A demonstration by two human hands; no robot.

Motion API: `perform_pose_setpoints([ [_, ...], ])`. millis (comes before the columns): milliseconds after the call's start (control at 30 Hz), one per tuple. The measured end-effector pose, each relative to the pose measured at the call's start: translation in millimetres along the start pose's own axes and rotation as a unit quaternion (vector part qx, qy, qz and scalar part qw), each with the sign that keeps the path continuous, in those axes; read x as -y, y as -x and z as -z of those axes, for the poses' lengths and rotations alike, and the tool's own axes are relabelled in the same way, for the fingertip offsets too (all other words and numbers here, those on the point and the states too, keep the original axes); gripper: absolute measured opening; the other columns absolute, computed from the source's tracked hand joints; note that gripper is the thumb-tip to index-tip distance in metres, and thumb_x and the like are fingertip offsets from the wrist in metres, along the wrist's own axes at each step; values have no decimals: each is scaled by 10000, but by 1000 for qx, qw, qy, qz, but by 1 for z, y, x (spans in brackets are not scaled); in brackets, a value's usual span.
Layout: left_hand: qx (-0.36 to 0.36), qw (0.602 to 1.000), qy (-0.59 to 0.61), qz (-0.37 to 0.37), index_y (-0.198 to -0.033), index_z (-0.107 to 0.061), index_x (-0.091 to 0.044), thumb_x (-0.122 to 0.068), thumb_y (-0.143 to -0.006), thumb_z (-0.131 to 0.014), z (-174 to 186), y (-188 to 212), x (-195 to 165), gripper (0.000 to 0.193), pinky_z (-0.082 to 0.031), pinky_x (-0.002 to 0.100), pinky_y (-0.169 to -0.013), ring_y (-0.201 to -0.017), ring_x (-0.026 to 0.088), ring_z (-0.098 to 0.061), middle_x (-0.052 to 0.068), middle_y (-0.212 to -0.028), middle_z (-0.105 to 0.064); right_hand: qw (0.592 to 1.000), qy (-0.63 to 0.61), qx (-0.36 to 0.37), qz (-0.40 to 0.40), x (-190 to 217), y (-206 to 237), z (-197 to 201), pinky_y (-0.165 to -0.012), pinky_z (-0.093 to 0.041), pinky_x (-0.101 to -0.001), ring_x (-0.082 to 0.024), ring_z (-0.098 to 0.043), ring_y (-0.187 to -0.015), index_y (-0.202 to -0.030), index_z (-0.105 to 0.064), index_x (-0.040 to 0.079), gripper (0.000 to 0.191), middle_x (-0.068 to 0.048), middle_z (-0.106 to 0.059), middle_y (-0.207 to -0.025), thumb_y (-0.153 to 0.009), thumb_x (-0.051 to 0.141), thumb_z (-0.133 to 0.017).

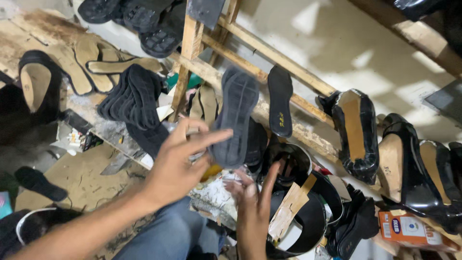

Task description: The person applies glue to the bottom of several black shoe soles using a small brush. They work one at a time, coating the soles and placing them on a nearby wooden shelf.

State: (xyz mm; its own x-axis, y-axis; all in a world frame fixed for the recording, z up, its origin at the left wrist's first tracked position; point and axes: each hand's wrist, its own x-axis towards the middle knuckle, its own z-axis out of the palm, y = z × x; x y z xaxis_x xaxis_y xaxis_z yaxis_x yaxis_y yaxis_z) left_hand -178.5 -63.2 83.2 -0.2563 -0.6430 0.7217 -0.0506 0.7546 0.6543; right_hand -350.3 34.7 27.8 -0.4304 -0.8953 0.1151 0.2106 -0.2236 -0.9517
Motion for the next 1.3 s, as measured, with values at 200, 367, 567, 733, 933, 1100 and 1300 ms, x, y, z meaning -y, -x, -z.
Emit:
perform_pose_setpoints([
  [200,26,948,178,261,-1413,-640,-143,49,-904,-600,-3,40,20,545,-533,301,-798,-911,200,-629,112,-1264,-592,994,-19,50,96,34,-18,-61,-1024,-459,-371,-259,-563,-1257,-1645,116,272,1029,-281,-506,-1474,-928,17,-577],
  [367,42,775,476,415,-1503,-451,-17,-370,-1052,-314,30,12,30,589,-501,271,-1019,-1174,128,-651,110,-1370,-641,991,-56,69,101,37,-1,-90,-1100,-430,-394,-288,-514,-1368,-1657,128,301,1116,-301,-441,-1561,-904,-65,-609],
  [567,-30,759,555,339,-1595,-333,-7,-195,-1048,-421,69,8,-1,585,-484,316,-1050,-1217,132,-604,60,-1422,-595,989,-81,111,62,36,35,-121,-1017,-459,-434,-338,-543,-1305,-1678,101,321,1064,-372,-437,-1539,-940,-14,-589],
  [733,-77,774,573,258,-1665,-251,-47,-209,-1109,-362,121,13,-28,590,-535,343,-995,-1153,194,-632,159,-1385,-610,969,-154,193,34,44,54,-153,-1114,-441,-452,-343,-511,-1402,-1662,118,329,976,-383,-333,-1604,-995,52,-537],
  [933,-139,813,515,234,-1652,-205,-80,-212,-1088,-354,170,20,-48,598,-552,361,-1028,-1256,229,-621,169,-1432,-578,952,-180,248,6,35,67,-194,-1166,-360,-534,-376,-416,-1438,-1668,89,304,950,-386,-285,-1605,-994,19,-518],
  [1100,-156,823,498,225,-1648,-188,-83,-240,-1085,-369,191,31,-51,612,-559,386,-1035,-1279,258,-612,186,-1470,-546,941,-200,272,-4,26,76,-211,-1190,-356,-528,-363,-423,-1462,-1676,81,269,935,-371,-265,-1630,-998,12,-509],
  [1300,-150,833,490,209,-1646,-195,-55,-120,-1057,-458,198,39,-40,649,-541,397,-1034,-1257,262,-616,222,-1491,-539,967,-33,239,76,18,76,-224,-1046,-422,-394,-313,-483,-1278,-1690,74,190,1049,-374,-270,-1669,-936,-7,-627],
])
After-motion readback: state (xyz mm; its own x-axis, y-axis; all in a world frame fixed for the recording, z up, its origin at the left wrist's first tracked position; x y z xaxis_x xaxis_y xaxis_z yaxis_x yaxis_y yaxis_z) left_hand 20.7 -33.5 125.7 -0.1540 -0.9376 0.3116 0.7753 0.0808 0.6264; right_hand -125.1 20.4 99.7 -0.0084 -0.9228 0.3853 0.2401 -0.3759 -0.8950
